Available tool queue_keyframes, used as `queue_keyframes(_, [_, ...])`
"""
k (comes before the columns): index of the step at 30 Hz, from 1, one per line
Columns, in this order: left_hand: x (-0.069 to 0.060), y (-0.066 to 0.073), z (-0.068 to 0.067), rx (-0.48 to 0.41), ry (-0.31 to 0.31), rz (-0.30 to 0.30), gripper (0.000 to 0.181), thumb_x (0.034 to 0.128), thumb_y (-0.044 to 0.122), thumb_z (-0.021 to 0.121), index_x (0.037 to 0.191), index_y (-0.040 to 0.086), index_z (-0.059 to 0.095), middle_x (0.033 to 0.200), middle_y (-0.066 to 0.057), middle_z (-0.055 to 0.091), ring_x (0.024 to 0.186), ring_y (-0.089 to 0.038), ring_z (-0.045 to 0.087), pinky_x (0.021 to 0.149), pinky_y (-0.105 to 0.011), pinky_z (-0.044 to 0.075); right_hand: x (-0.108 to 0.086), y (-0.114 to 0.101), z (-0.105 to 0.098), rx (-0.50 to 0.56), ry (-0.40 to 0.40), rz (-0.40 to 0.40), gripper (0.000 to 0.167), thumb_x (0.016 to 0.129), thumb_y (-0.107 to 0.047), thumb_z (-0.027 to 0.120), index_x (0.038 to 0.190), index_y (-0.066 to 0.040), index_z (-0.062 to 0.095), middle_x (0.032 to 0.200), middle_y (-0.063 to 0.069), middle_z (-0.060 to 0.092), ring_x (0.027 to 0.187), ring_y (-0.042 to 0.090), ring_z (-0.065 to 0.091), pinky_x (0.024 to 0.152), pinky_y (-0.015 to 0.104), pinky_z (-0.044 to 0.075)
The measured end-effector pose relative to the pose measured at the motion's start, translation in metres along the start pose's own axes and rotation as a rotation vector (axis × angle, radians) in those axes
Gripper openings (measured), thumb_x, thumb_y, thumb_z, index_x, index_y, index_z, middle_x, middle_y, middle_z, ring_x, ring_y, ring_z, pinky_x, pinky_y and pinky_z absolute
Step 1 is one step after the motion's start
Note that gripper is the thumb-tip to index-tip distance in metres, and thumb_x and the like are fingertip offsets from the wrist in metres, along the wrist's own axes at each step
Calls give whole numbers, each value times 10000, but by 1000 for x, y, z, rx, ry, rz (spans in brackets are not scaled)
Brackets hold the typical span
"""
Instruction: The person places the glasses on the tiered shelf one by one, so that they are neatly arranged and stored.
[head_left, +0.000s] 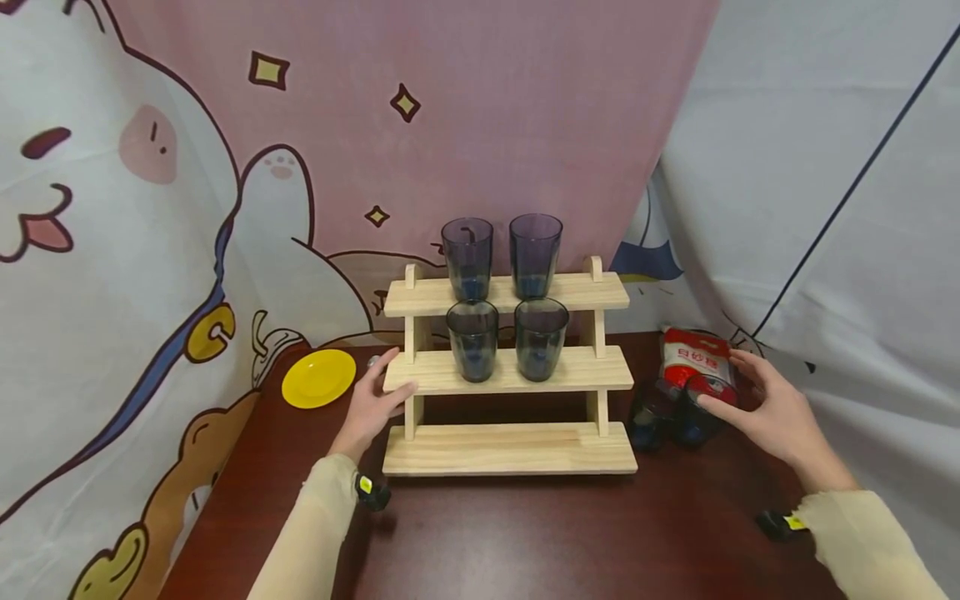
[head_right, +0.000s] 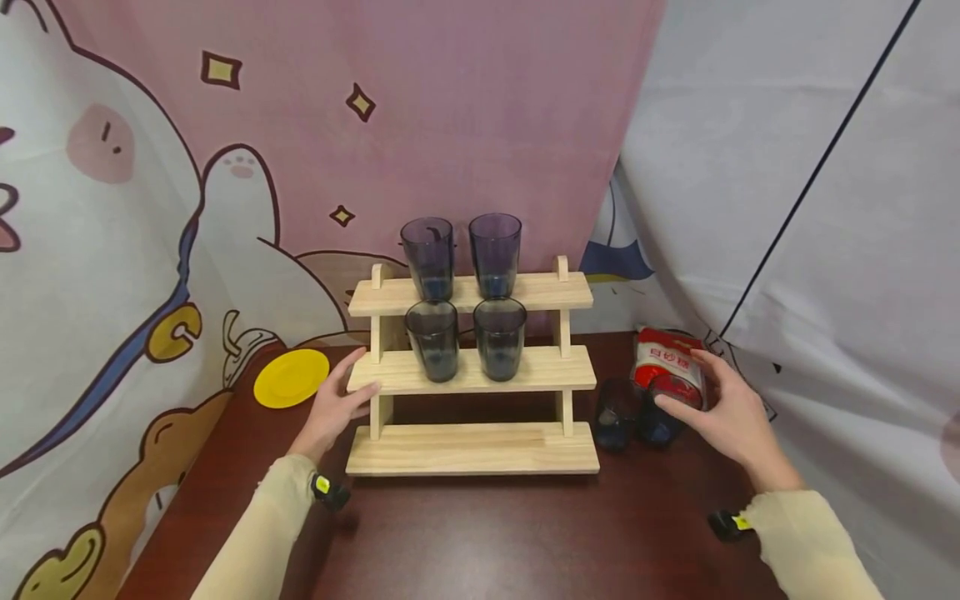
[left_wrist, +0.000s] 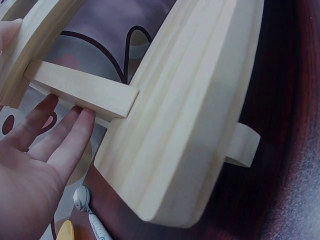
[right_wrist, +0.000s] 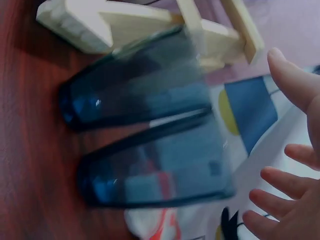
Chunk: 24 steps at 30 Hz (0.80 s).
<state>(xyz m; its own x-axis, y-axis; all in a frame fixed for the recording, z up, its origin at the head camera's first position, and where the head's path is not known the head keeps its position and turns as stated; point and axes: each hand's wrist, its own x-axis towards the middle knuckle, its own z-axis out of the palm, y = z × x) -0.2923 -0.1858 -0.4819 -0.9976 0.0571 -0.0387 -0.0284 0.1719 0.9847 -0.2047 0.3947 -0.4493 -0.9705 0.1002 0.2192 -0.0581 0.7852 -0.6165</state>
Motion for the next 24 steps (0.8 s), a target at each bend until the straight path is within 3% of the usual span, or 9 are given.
queue_keyframes(3, [1,-1,0,-5,-7,5,778,968,188,787,1637,260,395,1427,-270,563,1156,-354,681,984,-590,559,-1,12,3,39,-66,30,1047,910,-439,830,1659,-28,224,1580,354,392,1337,591,461,931,261,552])
queue_keyframes(6, [1,-2,0,-16,-13,2,778,968,185,786,1636,272,395,1432,-278,554,1162,-360,677,1005,-627,532,-2,23,8,92,-110,36,1058,925,-409,823,1669,-20,179,1613,348,347,1359,600,437,789,53,440])
queue_keyframes(14, [1,-3,-1,-13,-10,-10,774,971,200,786,1633,302,396,1441,-249,561,1158,-336,684,996,-577,556,-4,39,28,147,-131,22,1066,921,-355,839,1662,8,164,1595,362,353,1316,534,469,737,29,395])
queue_keyframes(18, [0,-3,-1,-11,-14,-13,781,972,196,784,1640,283,387,1448,-246,565,1180,-349,675,1004,-577,552,-5,42,36,143,-95,16,1054,907,-333,856,1649,18,195,1529,354,413,1084,277,608,687,119,478])
queue_keyframes(20, [1,-3,0,-8,-12,-12,789,970,193,786,1644,268,382,1448,-249,563,1192,-362,667,1007,-584,548,-5,42,39,127,-63,15,1042,902,-333,860,1641,24,216,1466,347,451,907,159,577,618,187,485])
queue_keyframes(24, [2,-3,0,-8,-4,-11,793,964,180,791,1642,259,387,1438,-259,561,1195,-377,663,1003,-595,544,-3,43,42,108,-33,29,1034,901,-353,857,1637,18,233,1411,339,481,811,73,512,584,234,462])
